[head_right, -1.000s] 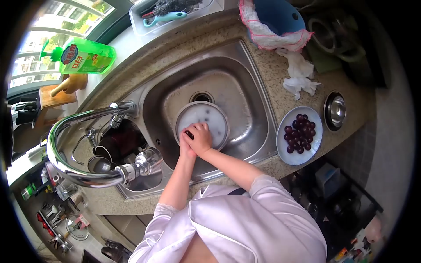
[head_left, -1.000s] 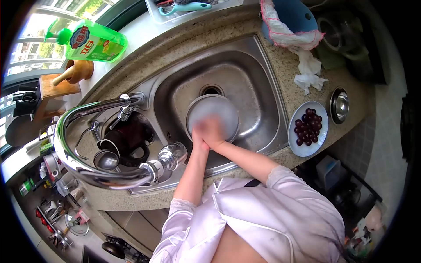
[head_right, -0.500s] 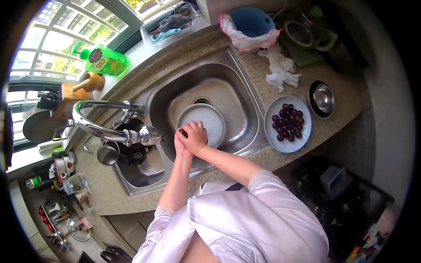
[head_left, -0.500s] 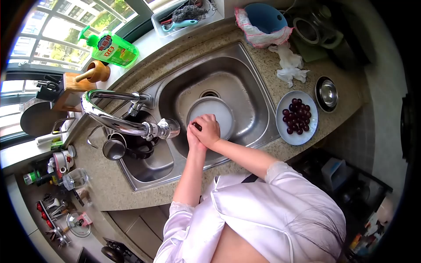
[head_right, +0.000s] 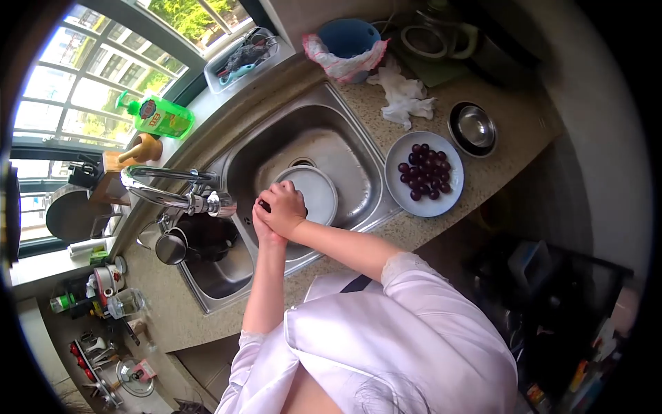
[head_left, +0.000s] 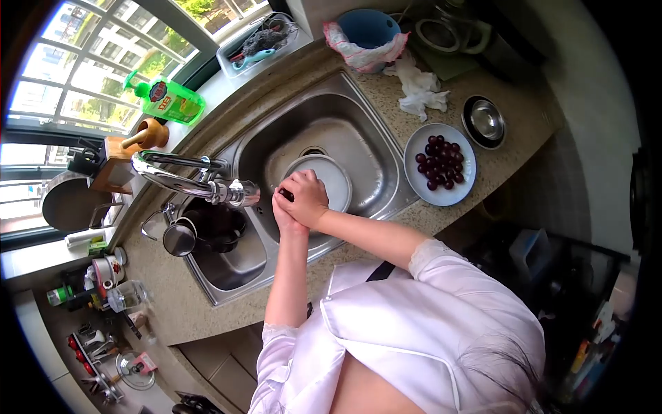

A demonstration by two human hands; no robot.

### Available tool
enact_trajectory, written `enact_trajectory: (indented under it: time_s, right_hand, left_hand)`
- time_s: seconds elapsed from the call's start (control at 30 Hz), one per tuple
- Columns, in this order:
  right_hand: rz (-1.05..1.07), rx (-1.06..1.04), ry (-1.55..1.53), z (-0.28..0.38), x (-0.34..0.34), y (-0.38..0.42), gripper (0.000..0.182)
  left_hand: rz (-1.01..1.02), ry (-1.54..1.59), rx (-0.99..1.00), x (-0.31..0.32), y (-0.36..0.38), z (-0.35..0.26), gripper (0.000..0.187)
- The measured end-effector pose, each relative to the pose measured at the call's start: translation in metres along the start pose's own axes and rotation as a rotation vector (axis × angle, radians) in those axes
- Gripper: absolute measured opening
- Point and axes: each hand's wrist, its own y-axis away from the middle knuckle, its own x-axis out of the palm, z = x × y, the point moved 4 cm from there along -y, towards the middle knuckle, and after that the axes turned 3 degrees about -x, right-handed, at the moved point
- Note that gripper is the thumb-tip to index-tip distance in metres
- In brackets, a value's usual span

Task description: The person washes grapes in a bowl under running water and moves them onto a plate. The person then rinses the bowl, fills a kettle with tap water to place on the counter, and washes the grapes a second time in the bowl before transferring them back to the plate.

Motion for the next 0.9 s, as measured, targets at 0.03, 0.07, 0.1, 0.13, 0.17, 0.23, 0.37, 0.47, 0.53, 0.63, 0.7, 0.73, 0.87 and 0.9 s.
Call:
enact_trajectory:
  time_s: [0.03, 0.07, 0.1, 0.13, 0.17, 0.23, 0.37, 0.47, 0.53, 0.63, 0.7, 0.73, 0.87, 0.9]
  right_hand:
    - [-0.028, -0.007, 0.014, 0.000, -0.011, -0.001, 0.021]
    - [-0.044, 0.000, 0.024, -0.002, -0.024, -0.002, 0.021]
    - [-0.074, -0.022, 0.035, -0.004, -0.039, -0.003, 0.020]
    - [-0.106, -0.044, 0.048, -0.006, -0.056, -0.004, 0.020]
    - [-0.135, -0.068, 0.054, -0.008, -0.075, -0.004, 0.019]
    - [-0.278, -0.086, 0.107, -0.025, -0.129, 0.002, 0.017]
    - [-0.435, -0.060, 0.124, -0.056, -0.205, 0.021, 0.016]
    - [-0.513, -0.062, 0.097, -0.090, -0.235, 0.037, 0.016]
    - [-0.551, -0.064, 0.065, -0.120, -0.243, 0.048, 0.016]
    - [-0.628, -0.085, 0.006, -0.165, -0.254, 0.062, 0.020]
    - [-0.637, -0.082, 0.062, -0.181, -0.262, 0.070, 0.025]
    - [-0.640, -0.075, 0.056, -0.188, -0.262, 0.075, 0.025]
    - [-0.580, -0.051, 0.199, -0.199, -0.271, 0.081, 0.025]
    - [-0.579, -0.045, 0.169, -0.199, -0.273, 0.081, 0.024]
  left_hand:
    - [0.035, 0.007, -0.014, 0.017, 0.005, 0.007, 0.031]
    - [0.068, 0.017, -0.029, 0.035, 0.010, 0.015, 0.032]
    - [0.096, 0.027, -0.054, 0.053, 0.014, 0.025, 0.032]
    - [0.122, 0.039, -0.083, 0.070, 0.018, 0.039, 0.032]
    - [0.138, 0.052, -0.116, 0.086, 0.022, 0.054, 0.033]
    - [0.185, 0.072, -0.189, 0.113, 0.023, 0.099, 0.033]
    - [0.257, -0.077, -0.278, 0.131, 0.008, 0.170, 0.031]
    - [0.216, -0.141, -0.301, 0.138, 0.001, 0.219, 0.030]
    - [0.205, -0.254, -0.310, 0.142, -0.001, 0.241, 0.032]
    - [0.211, -0.402, -0.212, 0.148, 0.002, 0.259, 0.029]
    - [0.271, -0.600, -0.144, 0.157, 0.005, 0.260, 0.031]
    - [0.267, -0.608, -0.146, 0.153, 0.003, 0.261, 0.031]
    - [0.345, -0.964, -0.010, 0.161, 0.005, 0.265, 0.038]
    - [0.464, -1.229, 0.290, 0.170, 0.010, 0.261, 0.040]
